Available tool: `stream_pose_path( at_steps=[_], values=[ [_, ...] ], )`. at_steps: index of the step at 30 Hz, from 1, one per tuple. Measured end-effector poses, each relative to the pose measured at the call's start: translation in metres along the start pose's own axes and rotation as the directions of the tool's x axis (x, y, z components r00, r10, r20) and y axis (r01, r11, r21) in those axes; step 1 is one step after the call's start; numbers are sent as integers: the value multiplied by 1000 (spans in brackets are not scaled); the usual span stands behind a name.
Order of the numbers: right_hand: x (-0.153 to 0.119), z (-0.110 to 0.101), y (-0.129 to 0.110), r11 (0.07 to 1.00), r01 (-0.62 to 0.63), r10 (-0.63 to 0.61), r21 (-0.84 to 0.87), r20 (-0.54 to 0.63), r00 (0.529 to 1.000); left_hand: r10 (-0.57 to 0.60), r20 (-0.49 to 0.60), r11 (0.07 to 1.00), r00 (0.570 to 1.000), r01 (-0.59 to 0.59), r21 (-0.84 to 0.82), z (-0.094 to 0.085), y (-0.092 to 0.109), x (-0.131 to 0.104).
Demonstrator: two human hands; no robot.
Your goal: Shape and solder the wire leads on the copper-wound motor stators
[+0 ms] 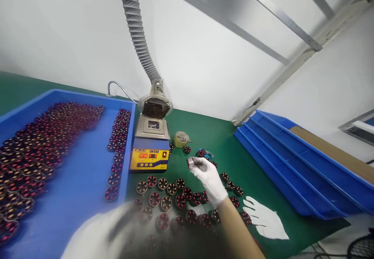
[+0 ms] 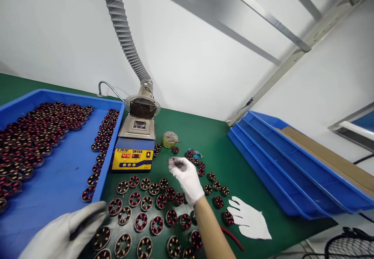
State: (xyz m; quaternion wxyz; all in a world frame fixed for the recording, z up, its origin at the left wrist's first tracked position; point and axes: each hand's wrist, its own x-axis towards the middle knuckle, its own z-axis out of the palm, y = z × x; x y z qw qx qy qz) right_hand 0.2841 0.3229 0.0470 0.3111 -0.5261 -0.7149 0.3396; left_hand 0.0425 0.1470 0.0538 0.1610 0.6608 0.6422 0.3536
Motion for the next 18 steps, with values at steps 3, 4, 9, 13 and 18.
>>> stream_pose_path(
  at_steps=[3,4,9,13,18],
  values=[
    [-45,31,-36,885,53,-54,463,-11,998,106,-73,994,992,-105,11,10,31,12],
    [-57,42,-46,771,39,-65,636,18,998,142,-142,989,980,-136,51,14,40,15],
    [-88,69,-77,568,10,-165,823,102,981,340,-373,940,863,-294,176,17,53,20],
    [-90,56,-87,675,76,-297,734,177,938,332,-302,940,894,-339,30,6,45,14],
    [-89,50,-90,769,205,-276,606,25,961,404,-319,912,857,-402,77,2,45,11]
  ],
)
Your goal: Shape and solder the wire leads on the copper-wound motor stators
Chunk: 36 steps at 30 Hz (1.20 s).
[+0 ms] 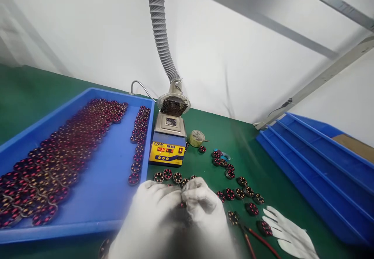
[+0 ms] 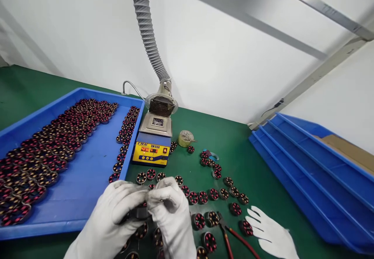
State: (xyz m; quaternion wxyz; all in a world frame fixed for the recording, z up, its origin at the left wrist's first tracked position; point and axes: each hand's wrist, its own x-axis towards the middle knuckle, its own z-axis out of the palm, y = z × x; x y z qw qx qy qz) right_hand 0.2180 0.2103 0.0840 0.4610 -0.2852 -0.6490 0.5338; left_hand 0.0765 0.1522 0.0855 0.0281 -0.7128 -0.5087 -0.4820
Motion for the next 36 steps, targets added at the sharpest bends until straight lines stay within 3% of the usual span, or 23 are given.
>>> stream_pose_path(
  at_steps=[2,5,7,10,12,17,20,22,24,26,30,32,34,36],
  values=[
    [0,0,1,982,-29,43,187,-76,996,44,-20,998,999,-42,53,-1,1,1],
    [0,-1,-1,847,-49,191,530,-216,958,37,-33,996,999,-34,85,-4,1,2],
    [-1,0,-4,830,-46,237,556,-276,931,10,-43,995,999,-6,95,-6,1,3],
    [-5,10,-4,853,-225,303,471,-96,948,-24,-62,992,998,31,125,-4,2,0],
    [-7,19,-2,825,-332,365,458,18,931,-42,-63,993,997,49,108,-2,1,-3],
    [-10,30,1,737,-397,440,547,57,896,-129,169,972,977,159,-173,-7,-3,-3],
    [-11,30,0,674,-438,467,594,117,877,-209,144,921,967,245,-303,-11,-6,5],
    [-13,29,-2,638,-468,478,611,163,863,-341,122,862,932,362,-354,-14,-8,10],
    [-14,27,-5,610,-492,484,621,199,852,-496,94,791,863,494,-361,-17,-10,12],
    [-15,26,-7,597,-501,486,627,214,847,-556,103,764,825,556,-327,-19,-11,9],
    [-16,27,-4,593,-487,481,641,203,853,-307,314,902,898,380,-204,-19,-9,3],
    [-16,29,1,618,-448,472,646,151,869,-207,340,938,917,285,-197,-16,-7,5],
    [-17,30,5,645,-425,463,635,117,878,-162,306,917,938,257,-303,-13,-7,9],
    [-18,29,6,650,-453,467,609,150,871,-187,249,817,950,291,-497,-10,-8,13]
  ],
)
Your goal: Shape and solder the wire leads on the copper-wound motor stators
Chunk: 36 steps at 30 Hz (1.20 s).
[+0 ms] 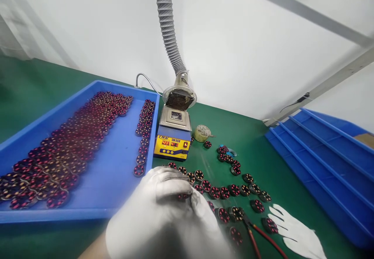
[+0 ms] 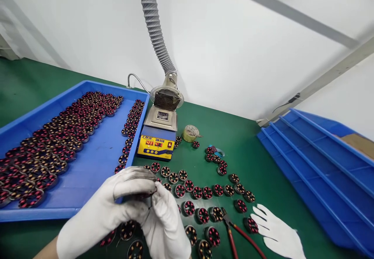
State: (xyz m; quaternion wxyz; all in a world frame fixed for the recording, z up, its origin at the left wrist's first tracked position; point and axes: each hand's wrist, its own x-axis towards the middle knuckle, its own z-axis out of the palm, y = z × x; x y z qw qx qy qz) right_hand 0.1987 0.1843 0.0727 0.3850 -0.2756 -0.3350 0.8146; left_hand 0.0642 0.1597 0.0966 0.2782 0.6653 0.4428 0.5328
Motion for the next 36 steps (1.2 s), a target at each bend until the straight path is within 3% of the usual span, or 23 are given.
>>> stream_pose_path(
  at_steps=[3,5,7,10,12,14,18,20,21,23,25,29,32,36],
  values=[
    [-3,1,-6,999,-45,45,-13,38,998,-156,-134,945,979,109,-307,-1,0,2],
    [-5,4,-11,999,-45,45,-5,39,998,-313,-257,901,914,200,-385,-4,1,1],
    [-5,7,-13,999,-34,33,3,36,999,-402,-326,889,856,280,-362,-6,3,0],
    [-4,9,-10,1000,16,-16,22,2,1000,-368,-137,899,920,315,-304,-4,7,4],
    [-3,9,-5,999,35,-34,34,-12,999,-321,-45,887,946,284,-363,1,9,8],
    [-2,7,0,999,22,-22,42,-4,1000,-323,-111,862,940,244,-444,3,9,8],
    [-1,1,3,997,-47,44,63,49,998,-380,-353,889,855,232,-395,-4,2,1],
    [0,0,2,995,-70,66,64,59,996,-323,-390,942,862,256,-216,-9,0,-5],
    [1,1,2,996,-72,68,61,56,996,-260,-355,965,898,247,-84,-9,0,-7],
    [2,3,1,996,-70,67,53,53,996,-113,-209,970,971,153,187,-7,1,-9],
    [2,6,0,997,-67,64,43,50,997,29,-90,932,996,6,361,-3,3,-9],
    [0,7,-4,996,-84,83,29,45,996,199,-7,897,980,-180,404,-4,6,-4],
    [-1,7,-4,994,-104,102,30,55,993,278,-35,884,960,-242,399,-11,7,1],
    [1,7,-1,991,-120,117,54,58,991,235,-10,864,972,-204,459,-14,10,3]
  ],
)
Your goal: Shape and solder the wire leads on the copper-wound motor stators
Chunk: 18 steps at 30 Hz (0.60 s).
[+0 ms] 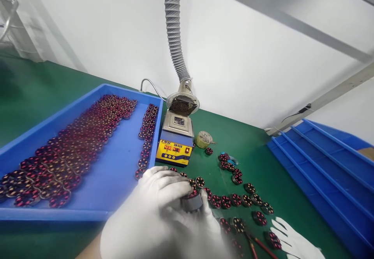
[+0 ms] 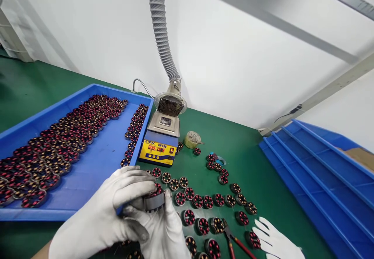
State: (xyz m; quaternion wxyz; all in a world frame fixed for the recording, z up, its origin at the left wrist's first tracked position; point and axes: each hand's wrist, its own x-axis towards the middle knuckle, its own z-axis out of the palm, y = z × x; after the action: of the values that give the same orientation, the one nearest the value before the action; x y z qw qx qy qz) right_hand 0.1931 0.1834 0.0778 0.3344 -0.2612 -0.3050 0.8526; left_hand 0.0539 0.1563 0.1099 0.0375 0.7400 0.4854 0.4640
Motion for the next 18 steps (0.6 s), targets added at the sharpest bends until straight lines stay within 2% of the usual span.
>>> stream_pose_path(
  at_steps=[3,5,7,9,11,13,14,17,18],
  values=[
    [2,2,2,1000,10,-10,23,-14,1000,-27,38,1000,999,26,11,2,-1,-2],
    [1,3,1,999,7,-7,33,-19,1000,-12,33,999,999,14,-41,3,-3,-3],
    [-2,4,-1,999,-7,8,41,-20,1000,-18,3,989,1000,18,-149,5,-4,-1],
    [-6,5,-4,999,-16,17,43,-22,1000,-126,-19,936,992,112,-333,5,-3,2],
    [-9,6,-8,999,-10,11,37,-26,1000,-325,29,798,945,290,-529,3,-1,6],
    [-11,7,-10,1000,5,-4,25,-32,999,-500,87,625,861,429,-652,-1,1,8],
    [-11,7,-11,1000,16,-15,17,-36,999,-558,86,568,826,455,-686,-4,1,7],
    [-11,5,-10,998,56,-57,-11,-59,997,-657,127,498,743,553,-668,-9,-2,3],
    [-10,4,-9,997,71,-73,-24,-69,995,-646,178,498,742,586,-639,-9,-3,1]
  ],
)
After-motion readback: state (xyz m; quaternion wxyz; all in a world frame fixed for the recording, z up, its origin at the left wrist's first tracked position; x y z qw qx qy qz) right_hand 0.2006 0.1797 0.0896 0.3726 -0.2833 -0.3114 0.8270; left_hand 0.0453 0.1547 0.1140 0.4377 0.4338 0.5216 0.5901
